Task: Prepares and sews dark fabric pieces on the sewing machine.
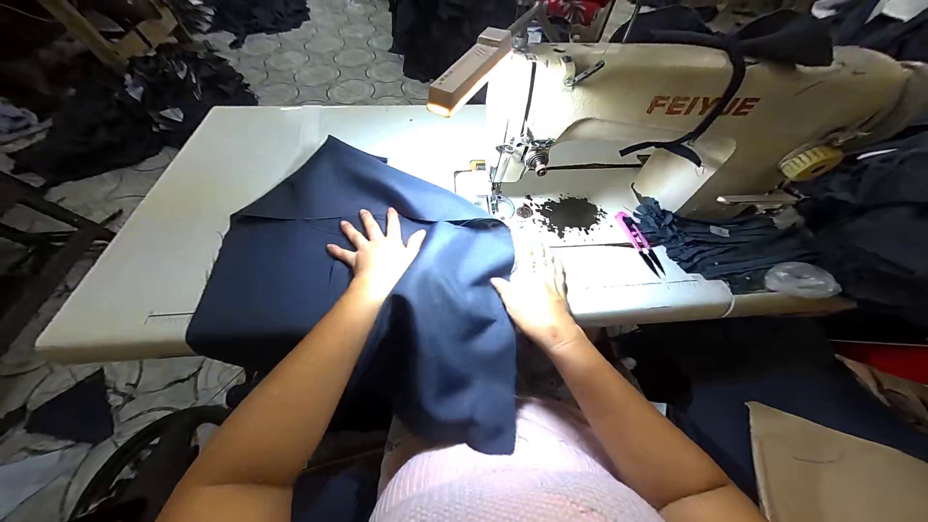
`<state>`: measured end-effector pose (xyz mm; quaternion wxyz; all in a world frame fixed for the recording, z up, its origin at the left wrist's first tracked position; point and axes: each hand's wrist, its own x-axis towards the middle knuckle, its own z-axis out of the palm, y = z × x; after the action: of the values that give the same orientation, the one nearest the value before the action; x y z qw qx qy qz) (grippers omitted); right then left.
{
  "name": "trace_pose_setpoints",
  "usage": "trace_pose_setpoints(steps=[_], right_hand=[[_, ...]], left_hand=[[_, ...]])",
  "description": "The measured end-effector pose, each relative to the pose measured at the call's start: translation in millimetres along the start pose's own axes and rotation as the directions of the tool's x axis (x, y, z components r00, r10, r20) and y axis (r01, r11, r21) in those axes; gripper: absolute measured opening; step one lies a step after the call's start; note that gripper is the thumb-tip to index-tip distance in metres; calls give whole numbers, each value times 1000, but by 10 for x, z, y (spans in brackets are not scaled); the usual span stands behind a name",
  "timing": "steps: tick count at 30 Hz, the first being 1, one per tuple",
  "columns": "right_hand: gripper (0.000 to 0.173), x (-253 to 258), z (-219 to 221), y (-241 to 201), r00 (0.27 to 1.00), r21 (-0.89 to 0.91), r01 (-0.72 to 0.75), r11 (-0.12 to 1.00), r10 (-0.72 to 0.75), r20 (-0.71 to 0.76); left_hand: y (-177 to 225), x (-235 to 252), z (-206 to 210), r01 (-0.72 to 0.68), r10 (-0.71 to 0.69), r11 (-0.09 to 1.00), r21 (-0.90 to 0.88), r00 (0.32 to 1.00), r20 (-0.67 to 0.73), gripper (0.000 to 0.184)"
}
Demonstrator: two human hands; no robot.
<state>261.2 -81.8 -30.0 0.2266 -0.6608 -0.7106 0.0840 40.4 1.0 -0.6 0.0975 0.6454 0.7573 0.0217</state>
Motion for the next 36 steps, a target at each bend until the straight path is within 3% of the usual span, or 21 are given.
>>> trace_pose_setpoints(steps=[1,2,4,6,8,9,11,13,15,17,19,20,23,26,28,30,33,36], right_hand=[[92,-1,43,-78,1000,-11,-5,1000,5,27],[93,-17,78,-177,998,28,33,999,-34,56],[71,-51,173,-341,982,207,177,962,-186,26],[49,-80,175,-408,954,530,284,799,-292,-71],[31,-123,-108,-389,953,815,183,549,-302,-10],[26,-163,-340,-336,956,848,154,507,-293,2],[17,-272,-862,-192,977,677,212,704,-180,-118],[9,-402,-1272,-125,931,378,216,900,-74,-356],[15,-458,-1389,-132,797,201,269,942,-101,-595],[25,-448,-1244,-151,709,95,414,905,-256,-657],[26,-404,-943,-154,736,30,433,901,-334,-589],[27,-382,-781,-127,792,30,375,926,-304,-529],[33,-314,-447,81,923,95,111,989,-68,-379],[27,-261,-377,272,921,110,36,993,10,-391],[23,-256,-322,258,919,120,91,989,-37,-393],[19,-220,-255,205,948,128,124,984,-80,-308],[34,-61,-214,356,996,-20,83,996,-83,25],[34,108,-306,521,995,-37,66,997,-64,73]], left_hand=[[63,0,23,-18,17,999,31,1000,21,76],[128,-4,60,-47,46,998,43,998,31,73],[272,1,152,-99,96,993,61,994,45,70],[358,17,190,-151,144,984,89,986,85,65],[319,23,155,-172,167,983,65,983,79,69],[260,17,110,-183,180,982,34,981,71,72],[102,60,44,-200,200,980,1,979,41,72],[-31,173,25,-196,196,981,0,981,9,72],[-67,315,-5,-172,172,985,2,985,0,72],[-97,516,-20,-165,165,986,-8,986,-23,72],[-182,744,-53,-175,173,984,-43,983,-63,71],[-241,850,-77,-177,171,982,-63,982,-85,69],[-337,916,-168,-153,141,985,-83,981,-130,64],[-143,454,-228,-361,320,924,-125,911,-260,51],[-42,90,-105,-460,432,878,-136,881,-194,56],[-57,-71,78,-465,461,878,-112,885,-60,69],[-226,-39,154,-386,386,922,-21,923,-19,77],[-304,-37,26,-353,353,936,-18,935,26,83]])
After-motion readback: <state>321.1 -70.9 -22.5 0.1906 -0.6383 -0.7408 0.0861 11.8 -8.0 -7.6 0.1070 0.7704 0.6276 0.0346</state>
